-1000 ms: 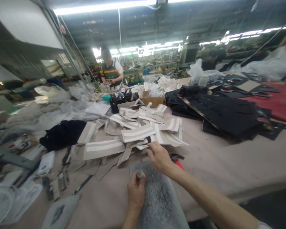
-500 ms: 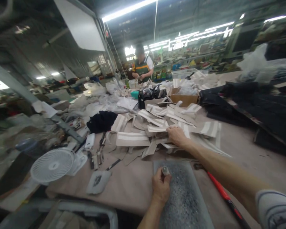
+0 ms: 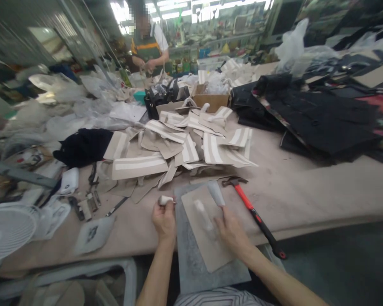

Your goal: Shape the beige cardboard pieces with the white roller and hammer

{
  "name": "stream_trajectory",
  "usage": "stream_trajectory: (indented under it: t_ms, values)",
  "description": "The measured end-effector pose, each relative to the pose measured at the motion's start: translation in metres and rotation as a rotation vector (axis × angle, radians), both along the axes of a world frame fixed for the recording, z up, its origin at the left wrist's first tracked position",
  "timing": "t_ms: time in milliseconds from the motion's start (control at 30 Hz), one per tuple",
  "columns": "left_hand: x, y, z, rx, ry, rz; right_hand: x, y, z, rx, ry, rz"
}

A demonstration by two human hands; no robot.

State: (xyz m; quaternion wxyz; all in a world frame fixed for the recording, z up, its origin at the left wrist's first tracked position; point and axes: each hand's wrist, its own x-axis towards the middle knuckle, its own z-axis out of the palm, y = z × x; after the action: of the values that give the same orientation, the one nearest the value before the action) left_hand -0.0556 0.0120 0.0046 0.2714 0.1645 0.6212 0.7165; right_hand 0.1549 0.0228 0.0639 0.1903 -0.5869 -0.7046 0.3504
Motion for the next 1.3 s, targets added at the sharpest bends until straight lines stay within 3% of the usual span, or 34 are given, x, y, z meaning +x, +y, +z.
stream_trajectory:
  t_ms: [33, 100, 267, 400, 500, 600, 733, 900, 1133, 1300]
  values:
    - [-0.002, -0.001, 0.005, -0.023, 0.051, -0.04, -0.002, -0.006, -0.01, 0.001, -0.091, 0.018]
    - [-0.002, 0.002, 0.015, -0.056, 0.156, -0.17, -0.005, -0.013, -0.014, 0.014, -0.271, 0.075]
    - [0.02, 0.022, 0.023, -0.044, 0.248, -0.467, -0.003, -0.01, 0.019, 0.032, -0.581, 0.189]
    - [0.03, 0.033, 0.011, -0.038, 0.254, -0.525, -0.004, 0.001, 0.028, 0.32, -0.304, 0.198]
    - [0.028, 0.033, 0.006, -0.037, 0.294, -0.527, -0.017, 0.009, 0.017, 0.441, -0.058, 0.369]
    - [0.025, 0.029, 0.005, -0.068, 0.321, -0.538, -0.028, 0.007, -0.001, 0.427, -0.056, 0.441]
    - [0.024, 0.029, 0.005, -0.085, 0.317, -0.534, -0.024, -0.012, -0.023, 0.424, -0.037, 0.389]
    - [0.024, 0.032, 0.006, -0.069, 0.25, -0.541, -0.019, -0.03, -0.037, 0.464, 0.033, 0.332]
    - [0.023, 0.033, 0.005, -0.094, 0.268, -0.566, -0.044, -0.048, -0.072, 0.562, 0.245, 0.038]
    - [0.024, 0.032, 0.003, -0.098, 0.288, -0.589, -0.054, -0.059, -0.076, 0.484, 0.256, 0.016]
